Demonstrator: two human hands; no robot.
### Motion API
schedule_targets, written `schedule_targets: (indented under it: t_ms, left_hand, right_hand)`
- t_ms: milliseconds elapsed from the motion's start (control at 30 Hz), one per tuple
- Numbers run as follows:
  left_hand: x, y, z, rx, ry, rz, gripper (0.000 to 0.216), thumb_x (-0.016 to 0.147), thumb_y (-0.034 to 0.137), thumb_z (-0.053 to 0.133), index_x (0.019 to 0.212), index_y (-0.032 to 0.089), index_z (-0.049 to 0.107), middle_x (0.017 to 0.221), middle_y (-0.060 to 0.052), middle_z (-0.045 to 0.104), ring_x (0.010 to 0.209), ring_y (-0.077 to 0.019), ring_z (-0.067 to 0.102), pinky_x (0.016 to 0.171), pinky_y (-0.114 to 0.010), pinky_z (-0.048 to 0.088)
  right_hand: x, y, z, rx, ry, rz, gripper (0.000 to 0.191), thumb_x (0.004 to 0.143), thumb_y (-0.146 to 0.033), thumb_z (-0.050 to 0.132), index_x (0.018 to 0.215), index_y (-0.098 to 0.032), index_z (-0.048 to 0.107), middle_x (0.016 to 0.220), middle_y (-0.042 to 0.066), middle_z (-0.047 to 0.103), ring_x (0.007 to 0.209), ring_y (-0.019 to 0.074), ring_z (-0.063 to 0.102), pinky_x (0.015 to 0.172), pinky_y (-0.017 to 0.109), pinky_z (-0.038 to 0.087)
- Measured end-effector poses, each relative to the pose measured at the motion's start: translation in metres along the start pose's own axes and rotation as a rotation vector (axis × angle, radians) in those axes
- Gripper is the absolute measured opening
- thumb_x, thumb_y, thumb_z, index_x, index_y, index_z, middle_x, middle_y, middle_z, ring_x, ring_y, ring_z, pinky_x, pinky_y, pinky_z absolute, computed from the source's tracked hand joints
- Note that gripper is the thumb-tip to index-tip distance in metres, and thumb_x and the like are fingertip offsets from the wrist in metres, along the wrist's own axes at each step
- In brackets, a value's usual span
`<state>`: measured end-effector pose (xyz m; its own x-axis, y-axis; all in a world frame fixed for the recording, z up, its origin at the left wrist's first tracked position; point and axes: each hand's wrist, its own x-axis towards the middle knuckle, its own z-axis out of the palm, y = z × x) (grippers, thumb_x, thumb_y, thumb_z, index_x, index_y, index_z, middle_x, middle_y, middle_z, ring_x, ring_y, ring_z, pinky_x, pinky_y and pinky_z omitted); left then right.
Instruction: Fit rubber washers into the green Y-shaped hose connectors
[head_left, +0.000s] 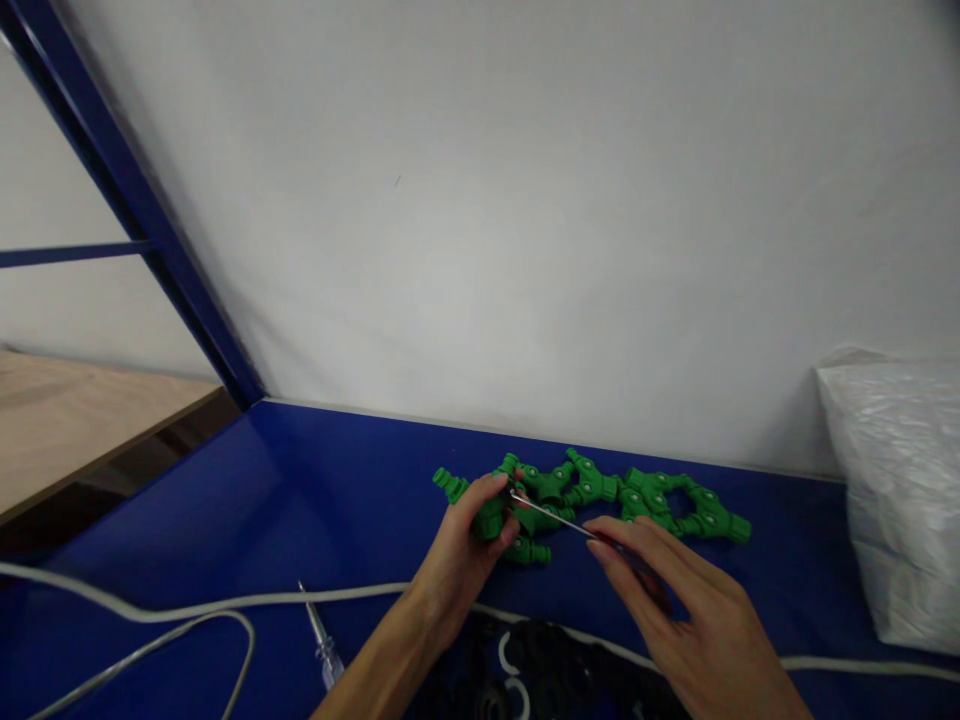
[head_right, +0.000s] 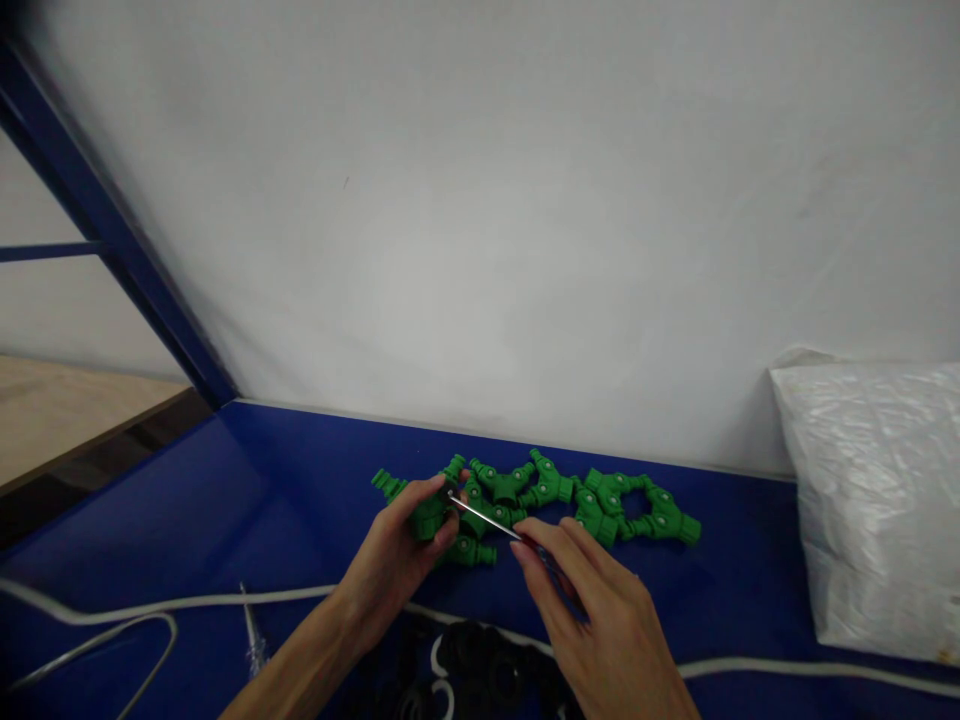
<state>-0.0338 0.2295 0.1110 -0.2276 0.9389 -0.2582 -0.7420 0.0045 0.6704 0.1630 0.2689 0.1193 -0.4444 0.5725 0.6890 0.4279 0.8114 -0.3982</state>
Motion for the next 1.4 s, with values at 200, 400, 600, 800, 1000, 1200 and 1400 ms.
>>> schedule_targets:
  t_ms: [200, 400, 600, 800, 1000, 1200, 1400]
  left_hand:
    - [-0.0003, 0.0005, -0.0006, 0.002, -0.005, -0.008, 0.025, 0.076, 0.033, 0.081, 0.089, 0.011, 0.080, 0.082, -0.003, 0.062, 0.062, -0.0059, 0.045, 0.059, -0.016, 0.043]
    - [-0.0003, 0.0009, -0.0014, 0.005, 0.002, -0.013, 0.026, 0.078, 0.033, 0.080, 0.092, 0.011, 0.080, 0.083, -0.004, 0.061, 0.062, -0.0065, 0.044, 0.060, -0.016, 0.044]
    - [-0.0028, 0.0024, -0.0001, 0.019, 0.005, 0.004, 0.038, 0.079, 0.031, 0.078, 0.115, 0.018, 0.074, 0.085, -0.003, 0.062, 0.064, -0.0079, 0.046, 0.059, -0.017, 0.042]
    - [-0.0037, 0.0037, -0.0004, 0.058, -0.028, 0.012, 0.052, 0.083, 0.031, 0.073, 0.133, 0.024, 0.066, 0.084, -0.002, 0.059, 0.061, -0.0071, 0.042, 0.056, -0.017, 0.037]
    - [-0.0041, 0.0025, 0.0021, 0.058, -0.042, -0.004, 0.051, 0.085, 0.031, 0.071, 0.134, 0.020, 0.065, 0.082, -0.003, 0.059, 0.060, -0.0075, 0.041, 0.054, -0.017, 0.035]
    - [-0.0033, 0.0037, 0.0047, 0.049, -0.011, -0.012, 0.053, 0.082, 0.031, 0.073, 0.133, 0.019, 0.065, 0.083, -0.003, 0.059, 0.060, -0.0077, 0.042, 0.053, -0.018, 0.033]
    - [-0.0017, 0.0015, 0.0016, 0.061, -0.008, -0.017, 0.054, 0.082, 0.033, 0.073, 0.133, 0.019, 0.064, 0.086, -0.003, 0.060, 0.060, -0.0069, 0.043, 0.055, -0.018, 0.033]
  right_hand:
    - [0.0005, -0.0022, -0.0005, 0.046, -0.013, 0.016, 0.019, 0.100, -0.034, 0.057, 0.105, -0.028, 0.074, 0.098, 0.001, 0.080, 0.088, 0.0195, 0.078, 0.080, 0.024, 0.064]
    - [0.0012, -0.0038, -0.0010, 0.042, -0.003, 0.014, 0.016, 0.100, -0.034, 0.059, 0.105, -0.029, 0.073, 0.097, -0.001, 0.080, 0.085, 0.0167, 0.078, 0.079, 0.020, 0.063]
    - [-0.0009, -0.0030, -0.0007, 0.035, -0.019, -0.004, 0.016, 0.100, -0.031, 0.058, 0.109, -0.029, 0.072, 0.101, -0.001, 0.080, 0.091, 0.0176, 0.078, 0.084, 0.021, 0.062]
    - [-0.0019, -0.0028, 0.0003, 0.073, -0.026, 0.016, 0.015, 0.099, -0.027, 0.059, 0.110, -0.030, 0.069, 0.099, -0.001, 0.079, 0.085, 0.0158, 0.078, 0.078, 0.018, 0.062]
    - [-0.0021, -0.0031, 0.0014, 0.071, -0.051, 0.032, 0.015, 0.100, -0.028, 0.059, 0.112, -0.030, 0.068, 0.100, 0.000, 0.079, 0.085, 0.0168, 0.078, 0.074, 0.017, 0.062]
    - [-0.0023, -0.0036, -0.0008, 0.075, -0.054, 0.035, 0.016, 0.100, -0.029, 0.059, 0.111, -0.029, 0.070, 0.101, 0.001, 0.080, 0.087, 0.0183, 0.079, 0.075, 0.018, 0.063]
    - [-0.0005, -0.0013, -0.0001, -0.023, -0.058, -0.041, 0.019, 0.102, -0.028, 0.053, 0.111, -0.024, 0.069, 0.102, 0.003, 0.080, 0.088, 0.0180, 0.078, 0.078, 0.020, 0.063]
